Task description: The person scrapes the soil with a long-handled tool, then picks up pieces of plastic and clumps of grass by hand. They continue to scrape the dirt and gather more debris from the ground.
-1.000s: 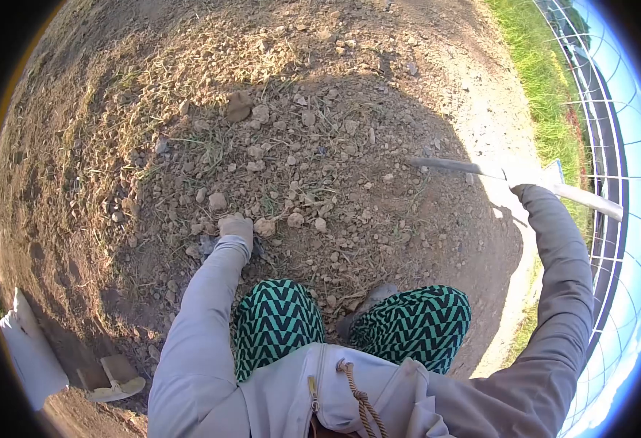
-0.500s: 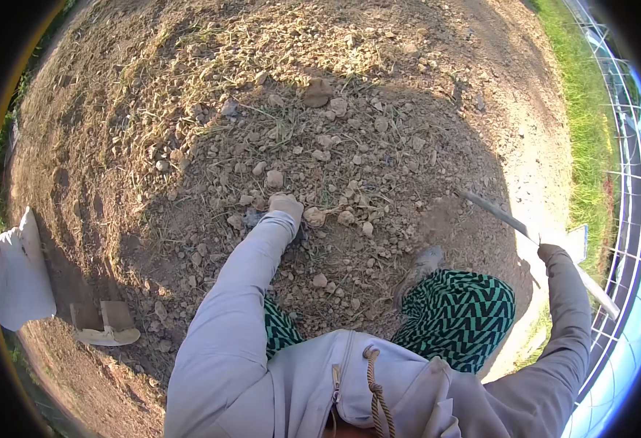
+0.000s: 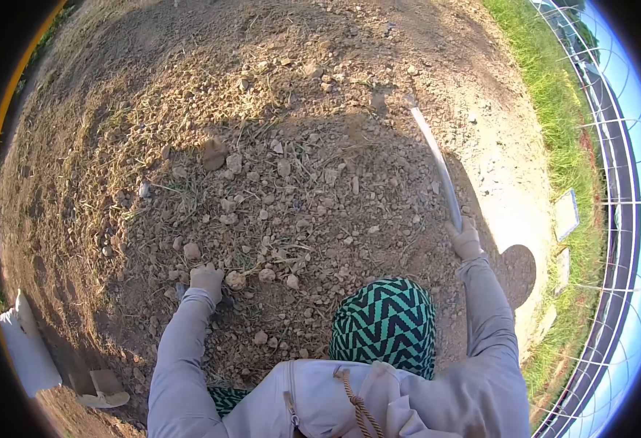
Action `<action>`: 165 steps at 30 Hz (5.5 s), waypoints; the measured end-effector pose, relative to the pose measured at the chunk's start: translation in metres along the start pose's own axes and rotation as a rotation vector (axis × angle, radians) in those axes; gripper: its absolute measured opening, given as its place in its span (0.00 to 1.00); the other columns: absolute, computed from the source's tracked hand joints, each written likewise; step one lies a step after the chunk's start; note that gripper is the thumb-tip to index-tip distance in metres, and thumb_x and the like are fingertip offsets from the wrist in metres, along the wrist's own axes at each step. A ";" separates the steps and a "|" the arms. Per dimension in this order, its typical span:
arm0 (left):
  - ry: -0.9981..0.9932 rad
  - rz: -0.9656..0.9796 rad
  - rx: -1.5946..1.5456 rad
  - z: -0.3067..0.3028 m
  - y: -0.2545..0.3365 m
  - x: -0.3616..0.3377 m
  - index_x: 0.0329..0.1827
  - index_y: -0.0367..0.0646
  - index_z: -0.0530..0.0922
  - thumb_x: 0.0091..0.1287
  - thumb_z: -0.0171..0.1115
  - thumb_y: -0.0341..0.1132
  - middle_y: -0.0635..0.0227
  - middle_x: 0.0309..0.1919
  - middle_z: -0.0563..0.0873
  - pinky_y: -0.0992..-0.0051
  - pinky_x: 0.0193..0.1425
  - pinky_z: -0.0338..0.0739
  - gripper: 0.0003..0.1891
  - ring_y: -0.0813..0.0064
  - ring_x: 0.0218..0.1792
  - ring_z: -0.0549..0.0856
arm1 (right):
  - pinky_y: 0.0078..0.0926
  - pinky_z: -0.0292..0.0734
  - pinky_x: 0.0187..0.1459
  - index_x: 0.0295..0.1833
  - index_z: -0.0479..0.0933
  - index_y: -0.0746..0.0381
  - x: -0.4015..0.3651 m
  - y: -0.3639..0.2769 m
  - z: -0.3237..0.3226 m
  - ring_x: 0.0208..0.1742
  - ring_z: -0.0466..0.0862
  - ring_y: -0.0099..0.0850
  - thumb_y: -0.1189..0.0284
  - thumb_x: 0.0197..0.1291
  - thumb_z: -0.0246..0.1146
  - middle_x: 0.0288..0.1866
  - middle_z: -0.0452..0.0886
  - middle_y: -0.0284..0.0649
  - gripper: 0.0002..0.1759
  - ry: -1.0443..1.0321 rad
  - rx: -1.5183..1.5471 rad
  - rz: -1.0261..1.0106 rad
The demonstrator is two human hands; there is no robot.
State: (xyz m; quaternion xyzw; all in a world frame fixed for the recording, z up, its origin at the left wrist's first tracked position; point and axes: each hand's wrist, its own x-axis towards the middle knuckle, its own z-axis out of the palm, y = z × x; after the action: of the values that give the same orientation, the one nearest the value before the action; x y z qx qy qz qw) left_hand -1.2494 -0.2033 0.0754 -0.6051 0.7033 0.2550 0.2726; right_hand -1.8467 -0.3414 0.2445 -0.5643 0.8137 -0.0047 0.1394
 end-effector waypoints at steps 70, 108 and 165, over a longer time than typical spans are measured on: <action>0.185 0.359 0.662 -0.559 0.066 0.419 0.54 0.47 0.79 0.54 0.68 0.31 0.59 0.58 0.79 0.65 0.62 0.75 0.22 0.60 0.60 0.79 | 0.34 0.77 0.53 0.59 0.77 0.53 0.193 0.019 -0.046 0.50 0.84 0.40 0.64 0.59 0.66 0.50 0.84 0.44 0.21 -0.133 0.162 0.176; -0.204 0.456 0.074 -0.551 -0.033 0.484 0.61 0.44 0.73 0.56 0.64 0.33 0.51 0.58 0.76 0.61 0.63 0.75 0.27 0.52 0.60 0.78 | 0.36 0.78 0.50 0.56 0.78 0.54 0.514 -0.274 -0.124 0.48 0.85 0.42 0.66 0.58 0.61 0.47 0.84 0.47 0.20 -0.370 -0.129 -0.057; 0.179 -0.327 -0.828 -0.489 0.020 0.478 0.73 0.41 0.63 0.52 0.76 0.41 0.51 0.57 0.82 0.66 0.59 0.78 0.45 0.56 0.56 0.83 | 0.58 0.40 0.76 0.72 0.67 0.45 0.682 -0.309 0.054 0.78 0.56 0.38 0.41 0.55 0.63 0.76 0.63 0.34 0.40 -0.282 -0.241 -0.482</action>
State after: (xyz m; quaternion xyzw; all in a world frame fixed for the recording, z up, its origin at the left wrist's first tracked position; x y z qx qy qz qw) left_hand -1.3630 -0.8777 0.0975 -0.7860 0.4579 0.4150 -0.0177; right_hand -1.7721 -1.0729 0.0920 -0.7488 0.6235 0.1372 0.1780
